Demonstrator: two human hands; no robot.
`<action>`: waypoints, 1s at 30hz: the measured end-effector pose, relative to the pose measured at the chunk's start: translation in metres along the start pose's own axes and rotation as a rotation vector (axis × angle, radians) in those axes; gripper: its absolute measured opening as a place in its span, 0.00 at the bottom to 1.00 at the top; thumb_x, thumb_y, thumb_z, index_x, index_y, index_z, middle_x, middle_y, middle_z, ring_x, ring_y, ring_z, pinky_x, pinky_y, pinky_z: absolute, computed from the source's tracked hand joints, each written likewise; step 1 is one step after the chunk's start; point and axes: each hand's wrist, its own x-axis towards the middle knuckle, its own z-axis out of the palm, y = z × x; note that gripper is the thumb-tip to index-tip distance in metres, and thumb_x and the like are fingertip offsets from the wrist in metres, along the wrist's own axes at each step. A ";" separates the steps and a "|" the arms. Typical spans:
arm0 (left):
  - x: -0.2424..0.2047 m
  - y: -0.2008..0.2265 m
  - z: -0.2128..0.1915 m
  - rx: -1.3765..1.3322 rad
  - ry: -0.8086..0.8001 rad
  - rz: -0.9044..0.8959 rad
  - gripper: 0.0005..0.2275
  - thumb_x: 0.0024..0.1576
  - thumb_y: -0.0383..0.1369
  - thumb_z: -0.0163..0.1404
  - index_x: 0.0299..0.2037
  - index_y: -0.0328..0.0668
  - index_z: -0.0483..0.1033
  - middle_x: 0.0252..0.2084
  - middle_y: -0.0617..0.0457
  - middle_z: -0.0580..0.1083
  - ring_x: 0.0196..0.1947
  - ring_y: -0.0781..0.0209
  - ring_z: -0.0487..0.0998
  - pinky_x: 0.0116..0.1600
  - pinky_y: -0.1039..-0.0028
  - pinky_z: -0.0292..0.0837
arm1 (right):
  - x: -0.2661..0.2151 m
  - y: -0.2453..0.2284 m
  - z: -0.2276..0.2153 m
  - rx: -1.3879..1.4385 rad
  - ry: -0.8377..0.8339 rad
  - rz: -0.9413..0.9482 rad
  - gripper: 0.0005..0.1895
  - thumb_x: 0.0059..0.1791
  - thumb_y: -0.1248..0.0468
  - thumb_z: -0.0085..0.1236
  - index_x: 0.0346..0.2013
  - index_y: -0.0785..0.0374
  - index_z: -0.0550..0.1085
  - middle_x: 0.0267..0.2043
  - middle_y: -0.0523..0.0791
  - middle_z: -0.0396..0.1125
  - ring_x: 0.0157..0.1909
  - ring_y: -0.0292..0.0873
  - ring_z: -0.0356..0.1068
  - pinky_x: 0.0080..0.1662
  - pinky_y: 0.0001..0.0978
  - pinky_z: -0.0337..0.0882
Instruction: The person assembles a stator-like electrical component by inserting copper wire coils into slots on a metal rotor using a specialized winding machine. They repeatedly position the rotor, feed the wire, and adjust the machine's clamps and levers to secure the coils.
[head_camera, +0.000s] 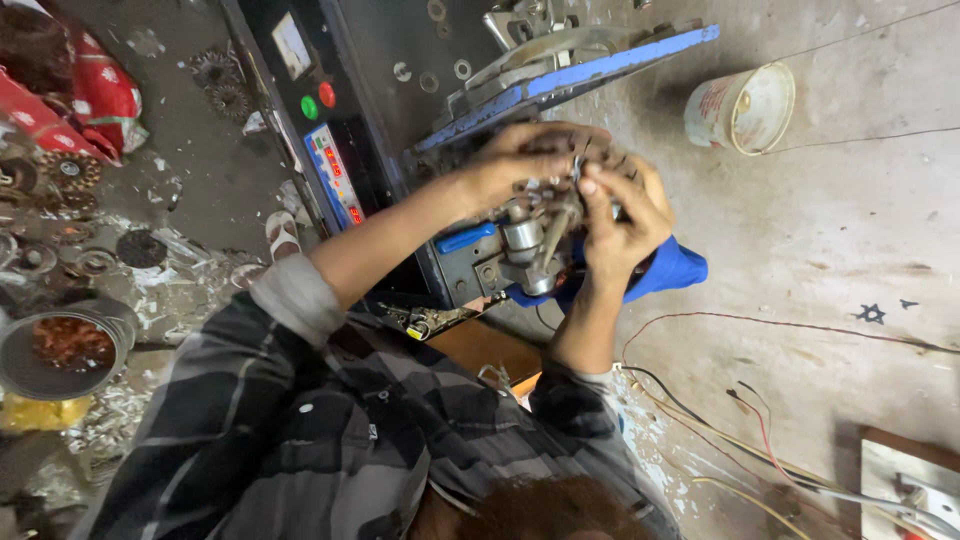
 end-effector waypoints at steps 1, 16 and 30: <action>0.005 -0.009 -0.003 -0.157 0.050 -0.070 0.23 0.59 0.39 0.59 0.61 0.36 0.71 0.52 0.50 0.77 0.52 0.55 0.79 0.56 0.61 0.79 | 0.006 0.000 0.000 -0.073 -0.003 0.012 0.11 0.46 0.72 0.72 0.42 0.68 0.82 0.46 0.52 0.76 0.47 0.45 0.75 0.51 0.32 0.72; 0.012 -0.037 -0.024 -0.484 0.264 0.066 0.15 0.62 0.38 0.56 0.55 0.40 0.77 0.49 0.49 0.80 0.49 0.56 0.81 0.56 0.60 0.79 | 0.036 -0.017 0.021 -0.017 -0.110 0.010 0.10 0.49 0.76 0.68 0.45 0.68 0.81 0.48 0.50 0.74 0.51 0.44 0.74 0.53 0.32 0.74; 0.033 -0.061 -0.038 -0.669 0.207 0.195 0.14 0.61 0.35 0.54 0.52 0.33 0.77 0.47 0.46 0.80 0.48 0.54 0.82 0.58 0.58 0.79 | 0.046 -0.001 0.036 0.035 -0.125 -0.021 0.09 0.50 0.74 0.68 0.45 0.71 0.82 0.46 0.49 0.75 0.52 0.44 0.73 0.57 0.34 0.72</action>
